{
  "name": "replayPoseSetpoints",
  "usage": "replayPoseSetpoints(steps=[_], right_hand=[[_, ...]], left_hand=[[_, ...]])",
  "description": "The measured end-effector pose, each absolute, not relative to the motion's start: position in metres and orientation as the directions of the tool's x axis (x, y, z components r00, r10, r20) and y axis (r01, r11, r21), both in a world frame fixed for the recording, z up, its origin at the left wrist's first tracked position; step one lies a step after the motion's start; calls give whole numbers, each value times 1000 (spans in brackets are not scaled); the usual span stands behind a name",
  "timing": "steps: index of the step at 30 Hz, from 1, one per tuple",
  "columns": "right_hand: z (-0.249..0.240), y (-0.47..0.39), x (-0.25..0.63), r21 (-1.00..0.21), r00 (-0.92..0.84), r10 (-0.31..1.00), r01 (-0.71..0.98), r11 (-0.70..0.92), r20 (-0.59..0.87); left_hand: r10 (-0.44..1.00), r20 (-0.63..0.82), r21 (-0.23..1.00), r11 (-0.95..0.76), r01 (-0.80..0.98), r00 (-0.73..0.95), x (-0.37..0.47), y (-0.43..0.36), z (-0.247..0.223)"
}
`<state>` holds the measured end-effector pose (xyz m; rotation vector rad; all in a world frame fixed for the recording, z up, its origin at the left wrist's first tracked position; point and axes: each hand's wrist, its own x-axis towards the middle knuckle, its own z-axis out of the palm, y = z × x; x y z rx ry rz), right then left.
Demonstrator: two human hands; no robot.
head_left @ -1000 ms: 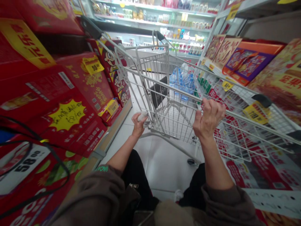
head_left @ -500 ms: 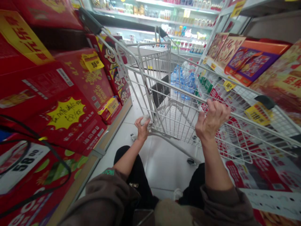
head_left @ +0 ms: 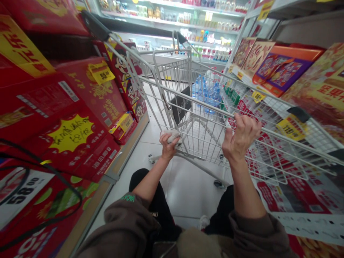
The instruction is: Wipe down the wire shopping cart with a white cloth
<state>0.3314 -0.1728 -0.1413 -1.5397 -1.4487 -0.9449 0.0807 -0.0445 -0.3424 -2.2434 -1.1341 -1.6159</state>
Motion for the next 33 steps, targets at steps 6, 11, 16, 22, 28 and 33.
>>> replayPoseSetpoints(steps=[6, 11, 16, 22, 28, 33], right_hand=[[-139, -174, 331, -75, 74, 448, 997, -15, 891], [-141, -173, 331, -88, 83, 427, 996, -9, 900], [-142, -177, 330, -78, 72, 409, 997, -2, 909], [-142, -179, 331, -55, 46, 418, 998, 8, 907], [-142, -181, 330, -67, 58, 417, 998, 6, 907], [-139, -185, 329, -63, 48, 454, 998, 18, 890]], left_hand=[[591, 751, 313, -712, 628, 296, 77, -86, -390], [528, 848, 371, -651, 662, 45, 85, -71, -339], [522, 853, 380, -620, 686, -1, 98, -72, -322], [546, 838, 400, -621, 674, 6, 103, -107, -331], [494, 864, 425, -613, 666, -96, 132, -92, -292], [529, 836, 316, -681, 660, 146, 138, -111, -344]])
